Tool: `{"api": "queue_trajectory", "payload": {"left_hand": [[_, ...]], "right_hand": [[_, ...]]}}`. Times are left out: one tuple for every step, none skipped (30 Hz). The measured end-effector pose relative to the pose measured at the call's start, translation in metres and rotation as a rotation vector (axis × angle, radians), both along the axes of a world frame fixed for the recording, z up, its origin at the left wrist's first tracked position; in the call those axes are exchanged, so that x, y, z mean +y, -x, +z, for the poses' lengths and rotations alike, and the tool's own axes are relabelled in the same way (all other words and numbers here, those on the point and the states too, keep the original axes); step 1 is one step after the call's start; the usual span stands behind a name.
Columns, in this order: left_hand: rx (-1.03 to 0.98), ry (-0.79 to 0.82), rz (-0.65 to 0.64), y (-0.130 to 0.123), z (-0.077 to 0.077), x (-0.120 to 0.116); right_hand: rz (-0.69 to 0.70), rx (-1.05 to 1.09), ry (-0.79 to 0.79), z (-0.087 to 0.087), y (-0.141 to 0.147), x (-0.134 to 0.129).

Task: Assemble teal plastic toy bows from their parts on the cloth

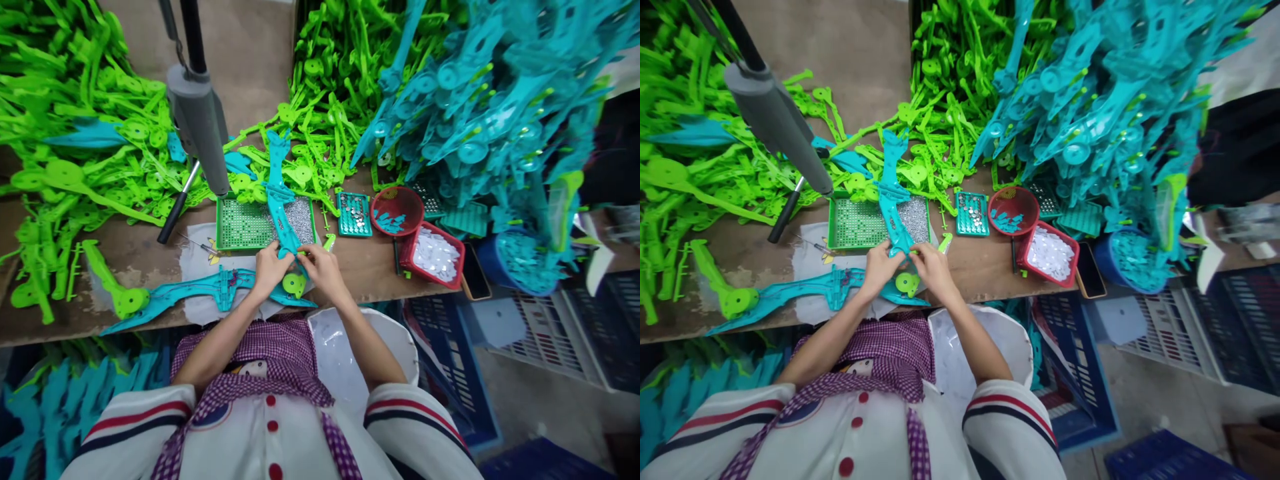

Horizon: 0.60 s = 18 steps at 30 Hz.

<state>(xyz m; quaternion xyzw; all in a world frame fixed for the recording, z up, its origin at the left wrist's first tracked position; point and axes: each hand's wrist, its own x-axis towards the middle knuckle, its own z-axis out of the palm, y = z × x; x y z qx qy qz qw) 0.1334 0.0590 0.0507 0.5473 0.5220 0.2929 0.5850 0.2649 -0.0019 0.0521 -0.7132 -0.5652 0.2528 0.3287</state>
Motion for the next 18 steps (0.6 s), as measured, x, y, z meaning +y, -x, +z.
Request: {"api": "queue_trajectory", "payload": {"left_hand": [[-0.013, 0.008, 0.0, 0.001, 0.0, 0.0], [-0.026, 0.014, -0.003, 0.002, 0.0, 0.0], [-0.037, 0.018, -0.008, 0.003, 0.0, -0.001], [-0.049, 0.019, -0.015, 0.004, 0.001, -0.001], [-0.061, 0.017, -0.026, 0.005, 0.001, -0.002], [-0.073, 0.012, -0.035, 0.006, 0.002, -0.003], [-0.088, 0.007, -0.041, 0.007, 0.004, -0.004], [-0.105, 0.001, -0.044, 0.008, 0.006, -0.004], [-0.124, -0.002, -0.046, 0.009, 0.007, -0.005], [-0.141, -0.004, -0.049, 0.009, 0.009, -0.006], [-0.158, -0.006, -0.051, 0.01, 0.01, -0.007], [-0.176, -0.006, -0.055, 0.01, 0.011, -0.007], [-0.197, -0.004, -0.063, 0.011, 0.012, -0.008], [-0.22, 0.001, -0.076, 0.011, 0.013, -0.009], [-0.248, 0.013, -0.096, 0.012, 0.013, -0.01], [-0.279, 0.033, -0.123, 0.013, 0.013, -0.011], [-0.313, 0.055, -0.156, 0.015, 0.012, -0.013], [-0.345, 0.078, -0.196, 0.016, 0.012, -0.016]], "right_hand": [[-0.003, 0.023, -0.006, -0.001, 0.0, -0.001], [-0.008, 0.055, -0.011, 0.0, 0.0, -0.002], [-0.017, 0.089, -0.017, 0.001, 0.0, -0.004], [-0.028, 0.122, -0.025, 0.004, 0.001, -0.006], [-0.038, 0.149, -0.034, 0.007, 0.002, -0.008], [-0.046, 0.171, -0.045, 0.011, 0.003, -0.011], [-0.051, 0.187, -0.058, 0.016, 0.004, -0.013], [-0.054, 0.203, -0.075, 0.021, 0.005, -0.016], [-0.056, 0.223, -0.093, 0.026, 0.006, -0.018], [-0.061, 0.249, -0.114, 0.03, 0.006, -0.02], [-0.074, 0.278, -0.14, 0.033, 0.007, -0.02], [-0.098, 0.31, -0.17, 0.036, 0.007, -0.021], [-0.134, 0.342, -0.203, 0.038, 0.006, -0.02], [-0.18, 0.374, -0.237, 0.039, 0.006, -0.019], [-0.232, 0.408, -0.269, 0.04, 0.005, -0.017], [-0.286, 0.444, -0.3, 0.041, 0.004, -0.014], [-0.341, 0.484, -0.331, 0.042, 0.002, -0.011], [-0.395, 0.531, -0.363, 0.042, 0.001, -0.007]]}}
